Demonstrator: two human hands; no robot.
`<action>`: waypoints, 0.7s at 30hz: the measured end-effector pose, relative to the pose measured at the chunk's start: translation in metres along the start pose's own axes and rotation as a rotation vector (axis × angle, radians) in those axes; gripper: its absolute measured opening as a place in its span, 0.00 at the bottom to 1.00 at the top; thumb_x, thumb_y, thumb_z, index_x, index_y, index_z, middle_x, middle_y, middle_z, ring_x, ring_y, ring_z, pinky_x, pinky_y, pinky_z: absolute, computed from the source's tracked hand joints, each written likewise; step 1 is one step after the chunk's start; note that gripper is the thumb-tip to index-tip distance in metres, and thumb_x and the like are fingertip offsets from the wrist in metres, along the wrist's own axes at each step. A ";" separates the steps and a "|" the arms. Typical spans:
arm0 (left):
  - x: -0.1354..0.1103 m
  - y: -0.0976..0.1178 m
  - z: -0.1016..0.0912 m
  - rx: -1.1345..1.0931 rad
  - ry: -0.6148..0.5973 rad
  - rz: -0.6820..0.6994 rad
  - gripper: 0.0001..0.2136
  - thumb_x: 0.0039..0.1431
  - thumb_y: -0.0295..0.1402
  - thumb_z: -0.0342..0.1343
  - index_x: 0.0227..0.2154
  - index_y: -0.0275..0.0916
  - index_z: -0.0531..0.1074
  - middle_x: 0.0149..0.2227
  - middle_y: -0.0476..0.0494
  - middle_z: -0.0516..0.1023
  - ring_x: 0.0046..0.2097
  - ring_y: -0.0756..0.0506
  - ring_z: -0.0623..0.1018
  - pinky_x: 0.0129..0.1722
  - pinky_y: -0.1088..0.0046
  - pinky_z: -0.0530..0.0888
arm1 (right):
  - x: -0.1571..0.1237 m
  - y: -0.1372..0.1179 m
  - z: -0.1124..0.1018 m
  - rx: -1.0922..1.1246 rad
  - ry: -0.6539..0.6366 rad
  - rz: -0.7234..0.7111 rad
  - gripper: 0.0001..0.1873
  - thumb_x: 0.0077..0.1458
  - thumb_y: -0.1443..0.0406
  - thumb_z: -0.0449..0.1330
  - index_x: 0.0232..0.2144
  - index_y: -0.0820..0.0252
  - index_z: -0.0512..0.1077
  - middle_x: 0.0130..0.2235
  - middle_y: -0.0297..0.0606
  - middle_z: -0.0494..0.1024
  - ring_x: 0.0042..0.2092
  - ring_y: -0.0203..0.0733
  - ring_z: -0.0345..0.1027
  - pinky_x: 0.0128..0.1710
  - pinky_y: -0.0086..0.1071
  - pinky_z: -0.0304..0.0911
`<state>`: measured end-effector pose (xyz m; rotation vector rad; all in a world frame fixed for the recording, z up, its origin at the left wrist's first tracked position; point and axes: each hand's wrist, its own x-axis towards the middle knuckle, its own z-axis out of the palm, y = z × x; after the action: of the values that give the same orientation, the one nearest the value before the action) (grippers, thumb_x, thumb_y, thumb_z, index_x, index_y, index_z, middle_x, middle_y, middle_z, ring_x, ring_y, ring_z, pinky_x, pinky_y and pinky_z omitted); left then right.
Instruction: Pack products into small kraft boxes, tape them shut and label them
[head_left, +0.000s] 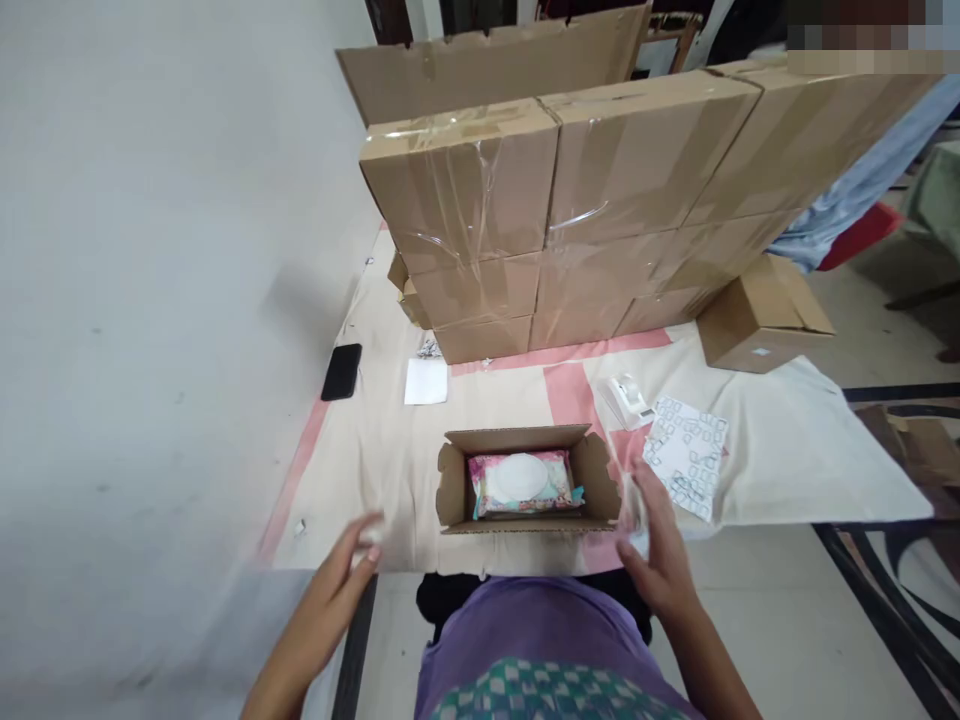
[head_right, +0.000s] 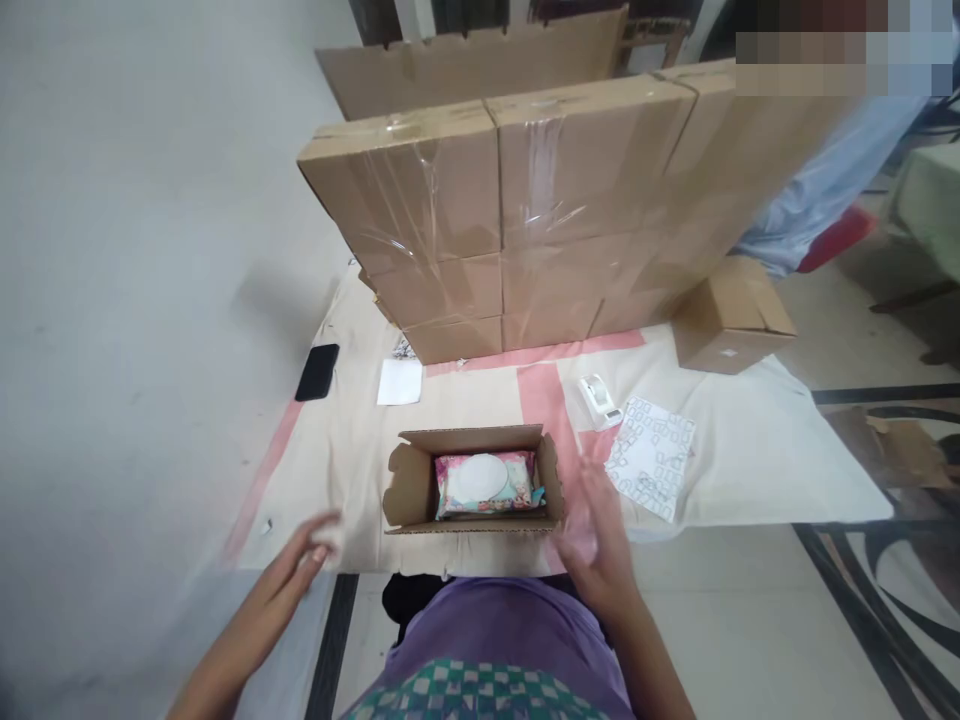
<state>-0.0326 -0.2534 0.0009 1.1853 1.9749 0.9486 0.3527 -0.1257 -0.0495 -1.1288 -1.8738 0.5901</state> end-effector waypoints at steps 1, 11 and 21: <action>0.014 0.001 0.009 -0.011 -0.061 0.079 0.28 0.66 0.51 0.53 0.66 0.49 0.63 0.65 0.39 0.69 0.67 0.32 0.68 0.63 0.48 0.69 | 0.013 -0.001 0.009 0.017 -0.038 -0.049 0.38 0.66 0.47 0.55 0.72 0.51 0.54 0.71 0.47 0.59 0.73 0.64 0.47 0.69 0.64 0.51; 0.066 -0.001 0.131 -0.343 -0.182 0.470 0.35 0.67 0.53 0.51 0.72 0.53 0.48 0.76 0.45 0.42 0.76 0.34 0.44 0.73 0.45 0.47 | 0.049 0.012 0.028 0.162 -0.091 -0.171 0.36 0.63 0.38 0.49 0.63 0.47 0.69 0.69 0.43 0.65 0.73 0.60 0.50 0.68 0.62 0.54; 0.094 0.013 0.150 -0.268 -0.169 0.643 0.31 0.66 0.61 0.40 0.54 0.49 0.79 0.59 0.39 0.78 0.67 0.30 0.68 0.69 0.39 0.58 | 0.076 0.034 0.009 0.213 -0.218 -0.179 0.30 0.61 0.36 0.52 0.47 0.44 0.82 0.57 0.41 0.79 0.66 0.63 0.63 0.64 0.68 0.54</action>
<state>0.0576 -0.1257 -0.0835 1.7104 1.2908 1.3222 0.3436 -0.0426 -0.0467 -0.7750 -2.0152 0.8146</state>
